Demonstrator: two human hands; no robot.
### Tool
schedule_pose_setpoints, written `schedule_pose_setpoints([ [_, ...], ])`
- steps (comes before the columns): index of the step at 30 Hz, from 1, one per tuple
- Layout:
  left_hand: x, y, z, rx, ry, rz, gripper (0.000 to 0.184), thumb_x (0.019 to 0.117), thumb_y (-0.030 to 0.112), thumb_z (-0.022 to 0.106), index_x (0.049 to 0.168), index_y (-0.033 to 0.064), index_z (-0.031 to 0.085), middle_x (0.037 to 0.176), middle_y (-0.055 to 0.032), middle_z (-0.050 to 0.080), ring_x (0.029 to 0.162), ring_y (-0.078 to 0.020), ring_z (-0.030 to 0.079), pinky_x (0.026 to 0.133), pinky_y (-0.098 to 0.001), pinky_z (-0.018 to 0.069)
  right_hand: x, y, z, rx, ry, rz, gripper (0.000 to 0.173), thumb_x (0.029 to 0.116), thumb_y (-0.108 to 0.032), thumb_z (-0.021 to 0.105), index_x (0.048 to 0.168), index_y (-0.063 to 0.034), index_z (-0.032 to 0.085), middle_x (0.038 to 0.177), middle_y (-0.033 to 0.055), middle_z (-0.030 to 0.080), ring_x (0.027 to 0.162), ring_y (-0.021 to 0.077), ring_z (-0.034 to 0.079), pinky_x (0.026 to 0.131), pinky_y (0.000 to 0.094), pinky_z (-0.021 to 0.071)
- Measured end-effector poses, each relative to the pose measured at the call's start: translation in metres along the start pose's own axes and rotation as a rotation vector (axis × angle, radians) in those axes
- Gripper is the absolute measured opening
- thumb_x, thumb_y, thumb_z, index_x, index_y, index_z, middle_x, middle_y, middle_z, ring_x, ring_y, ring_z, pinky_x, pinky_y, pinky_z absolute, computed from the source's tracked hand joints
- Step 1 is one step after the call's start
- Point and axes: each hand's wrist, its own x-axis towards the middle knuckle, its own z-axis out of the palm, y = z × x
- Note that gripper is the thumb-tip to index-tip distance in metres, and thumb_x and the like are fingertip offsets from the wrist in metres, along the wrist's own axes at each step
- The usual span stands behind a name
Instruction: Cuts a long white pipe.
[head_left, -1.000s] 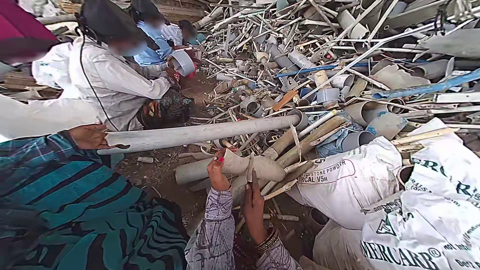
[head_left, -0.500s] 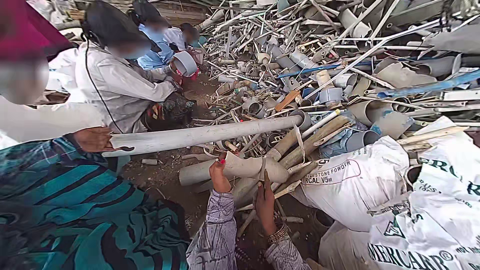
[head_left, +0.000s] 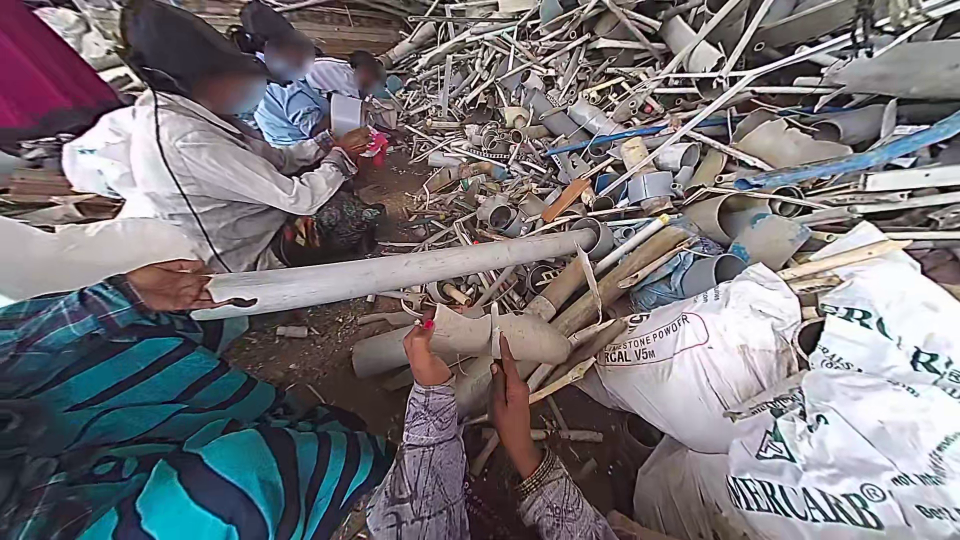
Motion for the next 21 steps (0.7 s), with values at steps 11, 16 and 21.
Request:
schedule_pose_setpoints([
  [11, -0.001, 0.002, 0.0, 0.042, -0.005, -0.003, 0.037, 0.0972, 0.007, 0.027, 0.087, 0.0104, 0.063, 0.077, 0.0158, 0.071, 0.08, 0.0069, 0.067, 0.081, -0.0173, 0.0563, 0.001, 0.01, -0.003, 0.049, -0.018, 0.074, 0.05, 0.1037, -0.003, 0.042, 0.151, 0.0118, 0.038, 0.064, 0.0057, 0.053, 0.047, 0.0041, 0.039, 0.047, 0.0239, 0.0381],
  [16, 0.006, 0.002, -0.003, 0.069, 0.017, -0.003, 0.031, 0.0936, 0.006, 0.037, 0.079, 0.0163, 0.062, 0.073, 0.0173, 0.069, 0.074, 0.0078, 0.066, 0.074, -0.0162, 0.0558, 0.033, 0.099, -0.056, -0.034, 0.097, 0.629, 0.05, 0.1112, -0.01, 0.037, 0.159, -0.0022, 0.028, 0.064, 0.0049, 0.047, 0.043, 0.0092, 0.039, 0.043, 0.0277, 0.0371],
  [21, 0.005, 0.0, 0.005, 0.076, 0.084, 0.063, 0.036, 0.0914, 0.003, 0.037, 0.072, 0.0213, 0.061, 0.068, 0.0192, 0.067, 0.068, 0.0088, 0.064, 0.068, -0.0151, 0.0552, 0.009, 0.007, -0.031, 0.014, -0.1, 0.114, 0.046, 0.1038, -0.003, 0.043, 0.149, 0.0088, 0.044, 0.074, 0.0074, 0.058, 0.05, 0.001, 0.036, 0.049, 0.0208, 0.0354],
])
